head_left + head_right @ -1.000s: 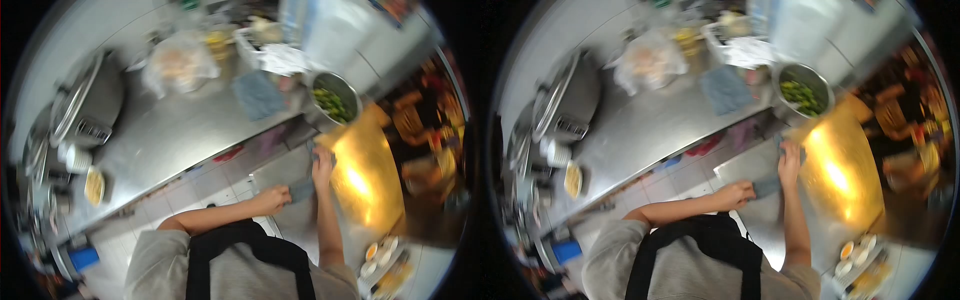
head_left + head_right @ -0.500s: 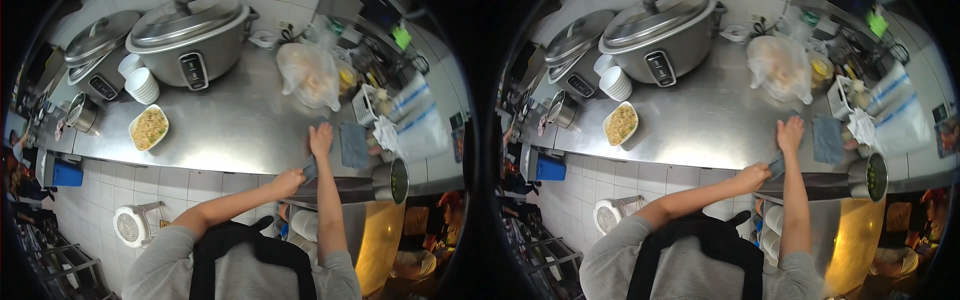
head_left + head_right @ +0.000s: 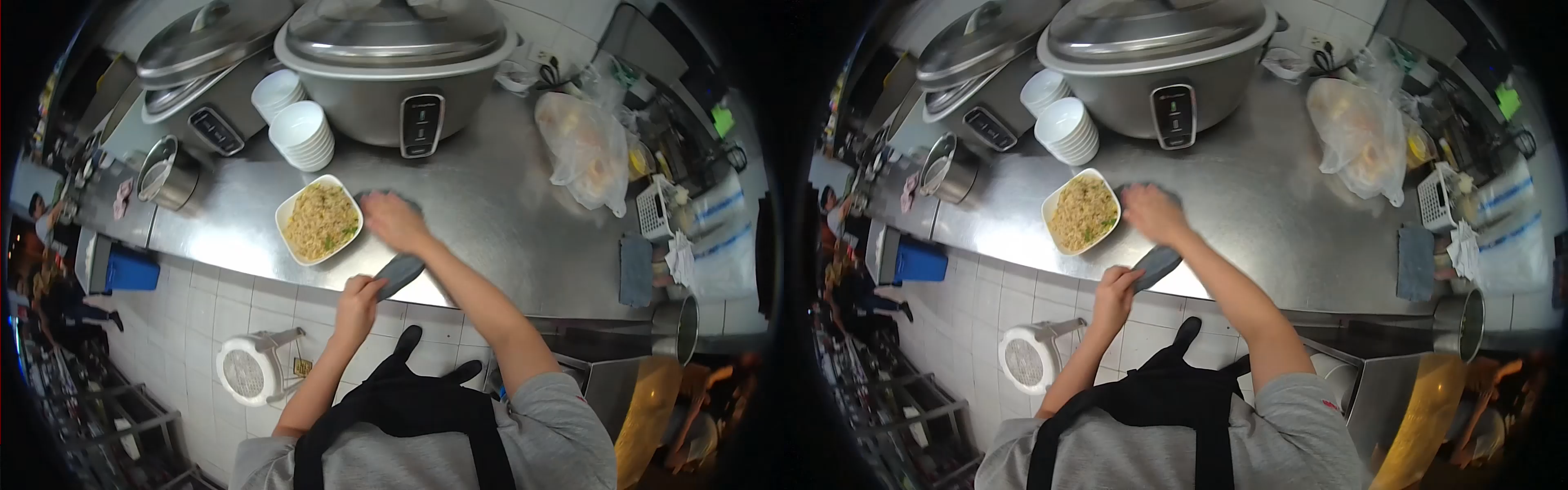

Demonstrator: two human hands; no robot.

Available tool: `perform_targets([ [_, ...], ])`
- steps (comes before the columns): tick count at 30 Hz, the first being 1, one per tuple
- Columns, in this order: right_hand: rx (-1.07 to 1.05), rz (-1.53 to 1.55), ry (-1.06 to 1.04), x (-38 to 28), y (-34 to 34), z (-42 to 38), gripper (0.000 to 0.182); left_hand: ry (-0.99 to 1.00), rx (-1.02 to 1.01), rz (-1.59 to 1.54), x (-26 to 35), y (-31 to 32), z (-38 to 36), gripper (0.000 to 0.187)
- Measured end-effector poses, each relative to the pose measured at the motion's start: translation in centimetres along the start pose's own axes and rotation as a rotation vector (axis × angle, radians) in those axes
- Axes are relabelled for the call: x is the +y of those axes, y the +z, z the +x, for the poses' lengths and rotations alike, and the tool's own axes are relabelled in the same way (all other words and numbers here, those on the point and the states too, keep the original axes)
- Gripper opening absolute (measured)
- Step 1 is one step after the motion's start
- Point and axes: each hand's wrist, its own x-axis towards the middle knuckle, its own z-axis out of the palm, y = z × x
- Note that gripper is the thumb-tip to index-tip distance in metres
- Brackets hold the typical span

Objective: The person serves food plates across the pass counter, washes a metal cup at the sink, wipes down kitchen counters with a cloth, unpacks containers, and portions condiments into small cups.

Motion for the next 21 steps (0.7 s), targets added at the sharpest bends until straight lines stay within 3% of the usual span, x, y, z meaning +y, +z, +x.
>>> perform_targets([
  [2, -0.053, 0.092, -0.053, -2.6, 1.4, -2.0, 0.037, -0.06, -0.028, -0.032, -0.8, -1.7, -1.4, 0.025],
  [3, 0.169, 0.199, -0.133, -3.3, 2.6, -3.9, 0.038, -0.12, -0.044, -0.048, -0.5, -2.4, -1.9, 0.024],
  [5, 0.285, 0.246, -0.222, -5.1, 3.2, -7.1, 0.055, -0.207, -0.058, -0.124, -2.1, -1.6, -3.6, 0.026],
  [6, 0.116, 0.25, -0.169, -6.7, 0.4, -9.0, 0.054, -0.154, -0.053, -0.152, -1.1, -1.4, -3.3, 0.027],
  [7, 0.175, 0.294, -0.279, -6.5, 1.5, -10.6, 0.046, -0.055, -0.036, -0.173, -1.2, -0.6, -2.9, 0.026],
  [8, 0.204, 0.351, -0.239, -6.2, 2.5, -11.9, 0.039, -0.045, -0.068, -0.181, -0.2, -0.1, -2.1, 0.027],
  [11, 0.304, 0.435, -0.012, -4.9, 0.6, -16.3, 0.031, -0.027, -0.191, -0.409, 2.0, 3.2, 0.3, 0.024],
  [14, 0.461, 0.53, 0.323, -5.0, -2.7, -22.3, 0.033, 0.174, -0.382, -0.569, 6.9, 7.0, 2.3, 0.026],
  [17, 0.657, 0.433, 0.586, -5.7, -5.9, -31.1, 0.035, 0.283, -0.617, -0.72, 13.8, 11.1, 3.7, 0.029],
  [19, 0.74, 0.349, 0.872, -8.5, -9.7, -37.4, 0.036, 0.42, -0.646, -0.698, 18.9, 13.0, 4.3, 0.03],
  [21, 0.958, 0.049, 0.951, -9.7, -11.2, -44.3, 0.038, 0.609, -0.716, -0.687, 23.0, 14.9, 4.2, 0.03],
])
